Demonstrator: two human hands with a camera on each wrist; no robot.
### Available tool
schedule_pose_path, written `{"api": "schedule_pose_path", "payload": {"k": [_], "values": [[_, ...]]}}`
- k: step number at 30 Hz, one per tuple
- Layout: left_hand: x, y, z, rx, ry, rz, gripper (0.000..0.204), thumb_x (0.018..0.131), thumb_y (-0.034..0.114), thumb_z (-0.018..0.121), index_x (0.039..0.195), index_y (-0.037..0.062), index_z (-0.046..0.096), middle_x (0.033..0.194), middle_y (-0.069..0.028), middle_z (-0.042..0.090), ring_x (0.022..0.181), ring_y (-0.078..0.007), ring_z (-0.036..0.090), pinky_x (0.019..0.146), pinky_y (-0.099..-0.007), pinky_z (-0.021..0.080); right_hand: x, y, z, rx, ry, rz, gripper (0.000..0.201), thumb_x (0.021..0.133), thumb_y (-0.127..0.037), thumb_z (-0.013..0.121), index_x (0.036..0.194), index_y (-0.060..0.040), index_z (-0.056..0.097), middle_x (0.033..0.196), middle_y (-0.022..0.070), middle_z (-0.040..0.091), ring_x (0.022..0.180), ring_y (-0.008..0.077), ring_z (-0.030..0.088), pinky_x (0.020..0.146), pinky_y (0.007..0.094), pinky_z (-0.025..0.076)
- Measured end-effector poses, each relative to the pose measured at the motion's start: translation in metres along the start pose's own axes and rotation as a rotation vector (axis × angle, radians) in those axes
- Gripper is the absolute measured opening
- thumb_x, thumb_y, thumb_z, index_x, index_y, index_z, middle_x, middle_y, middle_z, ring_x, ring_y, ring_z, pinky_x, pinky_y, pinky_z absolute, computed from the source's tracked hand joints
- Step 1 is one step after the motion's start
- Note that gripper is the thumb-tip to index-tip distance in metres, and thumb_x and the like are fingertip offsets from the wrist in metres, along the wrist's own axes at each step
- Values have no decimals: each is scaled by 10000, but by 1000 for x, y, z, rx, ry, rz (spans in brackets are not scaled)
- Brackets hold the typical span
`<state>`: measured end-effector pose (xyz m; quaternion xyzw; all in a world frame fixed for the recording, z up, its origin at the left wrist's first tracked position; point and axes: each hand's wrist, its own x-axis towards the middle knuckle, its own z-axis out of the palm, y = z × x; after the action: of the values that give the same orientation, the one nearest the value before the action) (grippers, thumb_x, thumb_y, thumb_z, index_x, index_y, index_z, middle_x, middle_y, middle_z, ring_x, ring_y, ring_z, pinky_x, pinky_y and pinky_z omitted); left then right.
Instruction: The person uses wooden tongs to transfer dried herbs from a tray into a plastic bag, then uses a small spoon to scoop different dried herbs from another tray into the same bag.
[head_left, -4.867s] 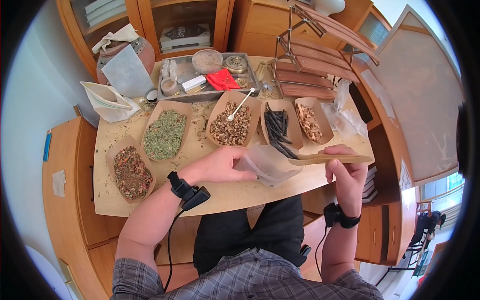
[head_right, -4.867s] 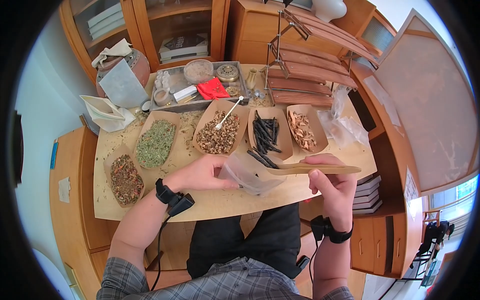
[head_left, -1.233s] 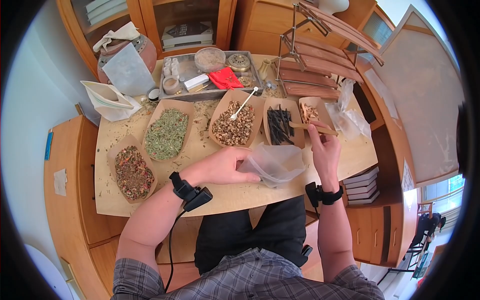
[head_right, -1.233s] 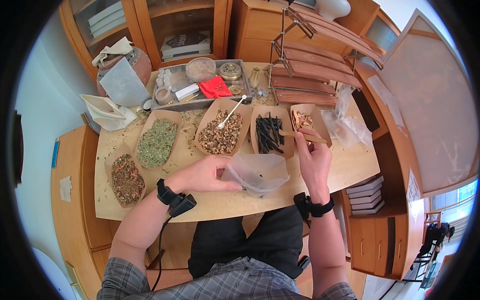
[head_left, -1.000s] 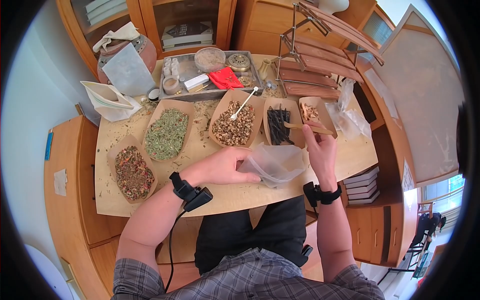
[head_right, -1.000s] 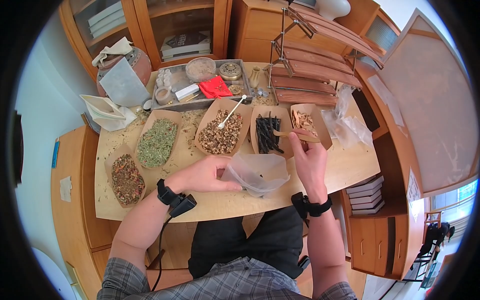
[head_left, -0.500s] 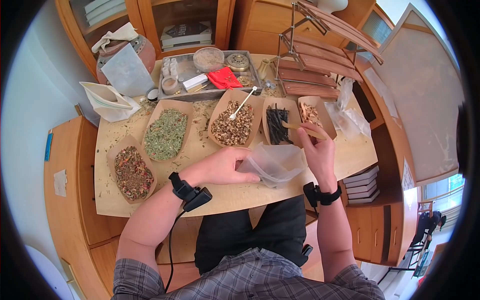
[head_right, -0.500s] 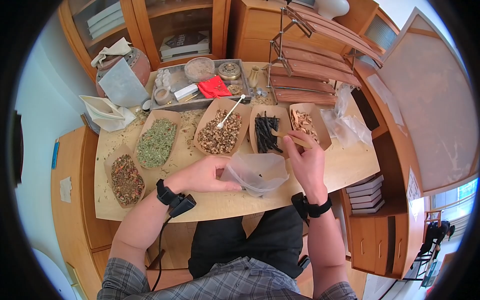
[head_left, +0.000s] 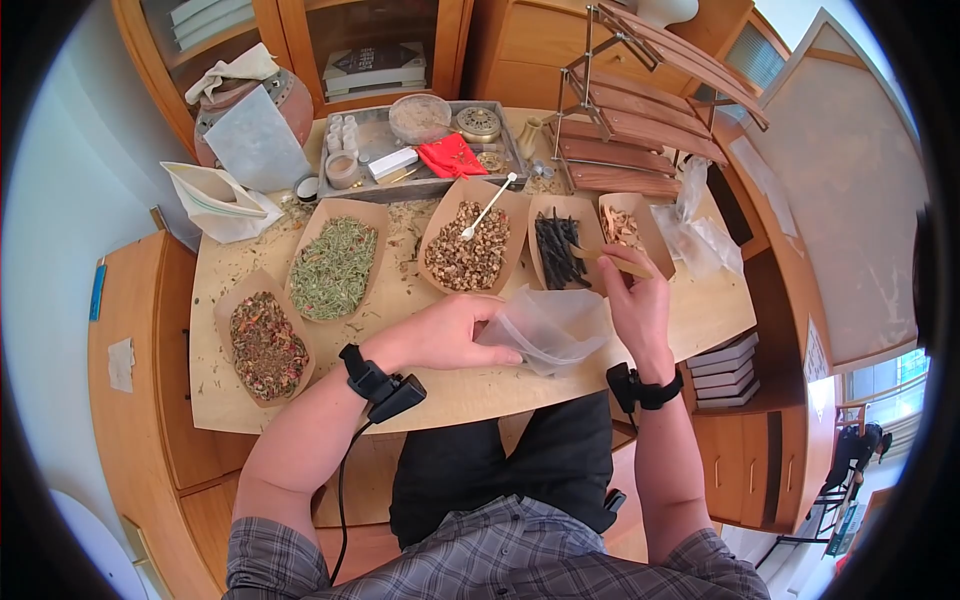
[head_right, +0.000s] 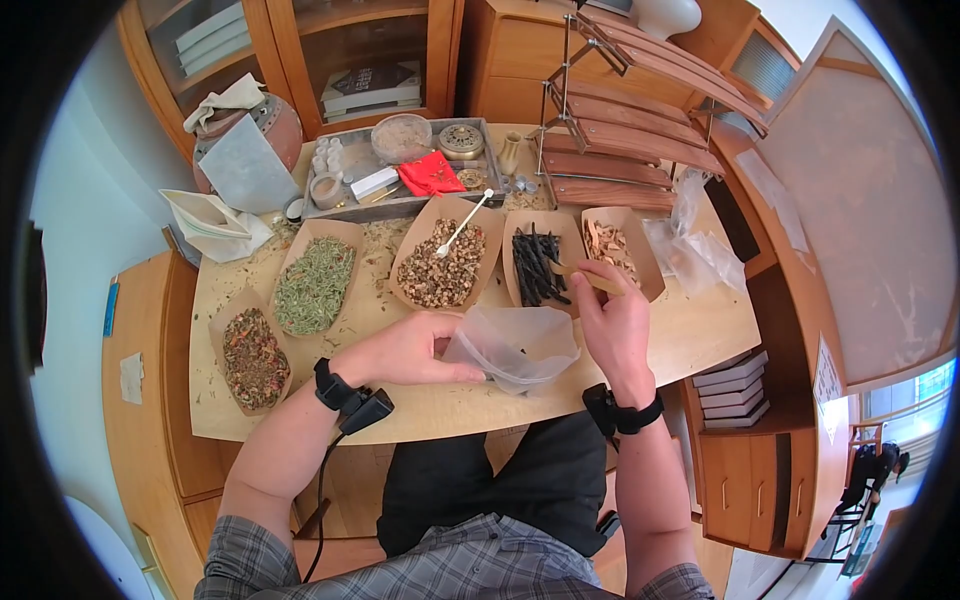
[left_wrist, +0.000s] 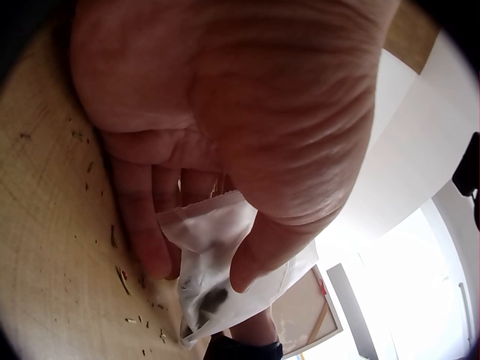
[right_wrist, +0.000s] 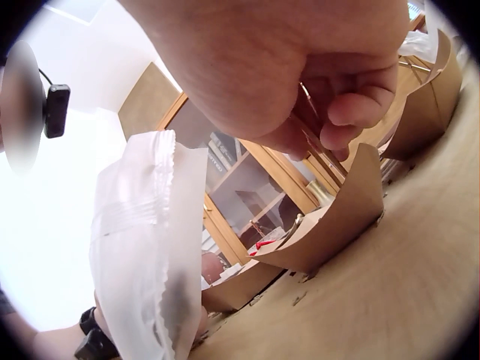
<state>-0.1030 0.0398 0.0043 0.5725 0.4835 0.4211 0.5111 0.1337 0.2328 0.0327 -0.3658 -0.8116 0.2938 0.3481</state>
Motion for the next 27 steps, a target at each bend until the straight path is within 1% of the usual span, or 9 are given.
{"api": "schedule_pose_path", "payload": {"k": [1, 4, 8, 10, 11, 13, 19, 27], "values": [[0, 2, -1, 11, -31, -27, 497, 1007, 147, 870, 1441, -22, 695, 1422, -90, 710, 1287, -171, 696, 1118, -361, 576, 0, 0, -1, -11, -3, 10, 214, 1055, -157, 790, 1206, -6, 800, 946, 83, 770, 733, 112, 659, 664, 289, 520], [0, 3, -1, 0, -33, -61, 496, 1004, 148, 873, 1437, -19, 698, 1410, -86, 715, 1278, -165, 701, 1114, -356, 578, 0, -2, -4, -4, -9, 54, 206, 1055, -147, 788, 1207, -9, 799, 899, 72, 756, 720, 108, 635, 657, 286, 506], [0, 0, 1, -30, -30, -51, 495, 1003, 152, 875, 1435, -15, 701, 1398, -81, 718, 1267, -163, 706, 1109, -351, 579, -3, -2, -7, 15, 11, 55, 201, 1059, -140, 785, 1213, -10, 799, 879, 41, 738, 711, 86, 593, 649, 278, 485], [-1, -1, 2, -26, 22, 12, 430, 999, 207, 871, 1362, 6, 760, 1277, -63, 748, 1123, -141, 720, 988, -334, 587, -5, 1, -8, 92, 28, 90, 196, 1067, -135, 779, 1209, -2, 799, 872, -2, 717, 713, 59, 556, 638, 267, 461], [-1, -1, 2, -26, 22, 12, 430, 999, 207, 871, 1362, 6, 760, 1277, -63, 748, 1123, -141, 720, 988, -334, 587, -5, 2, -9, 92, 28, 90, 196, 1067, -135, 779, 1209, -2, 799, 872, -2, 717, 713, 59, 556, 638, 267, 461], [-1, 0, 2, -22, 25, 12, 432, 1001, 210, 871, 1365, 6, 758, 1275, -62, 748, 1127, -139, 719, 987, -332, 586, -5, 3, -11, 141, 43, 106, 204, 1077, -142, 778, 1216, 6, 796, 872, -30, 698, 718, 42, 527, 627, 252, 431], [0, -5, 2, -41, 21, 5, 442, 1000, 215, 873, 1374, 12, 755, 1272, -61, 749, 1126, -137, 718, 989, -333, 584, -9, -14, -26, 303, 39, 165, 223, 1097, -161, 761, 1263, -12, 774, 874, -29, 693, 696, 33, 530, 613, 222, 417], [0, -4, 2, -22, 22, 8, 455, 997, 223, 876, 1385, 19, 753, 1268, -67, 751, 1124, -147, 719, 992, -336, 582, -17, -44, -55, 418, 54, 147, 223, 1103, -137, 745, 1282, -5, 753, 886, -23, 678, 660, 33, 522, 581, 216, 405]]}}
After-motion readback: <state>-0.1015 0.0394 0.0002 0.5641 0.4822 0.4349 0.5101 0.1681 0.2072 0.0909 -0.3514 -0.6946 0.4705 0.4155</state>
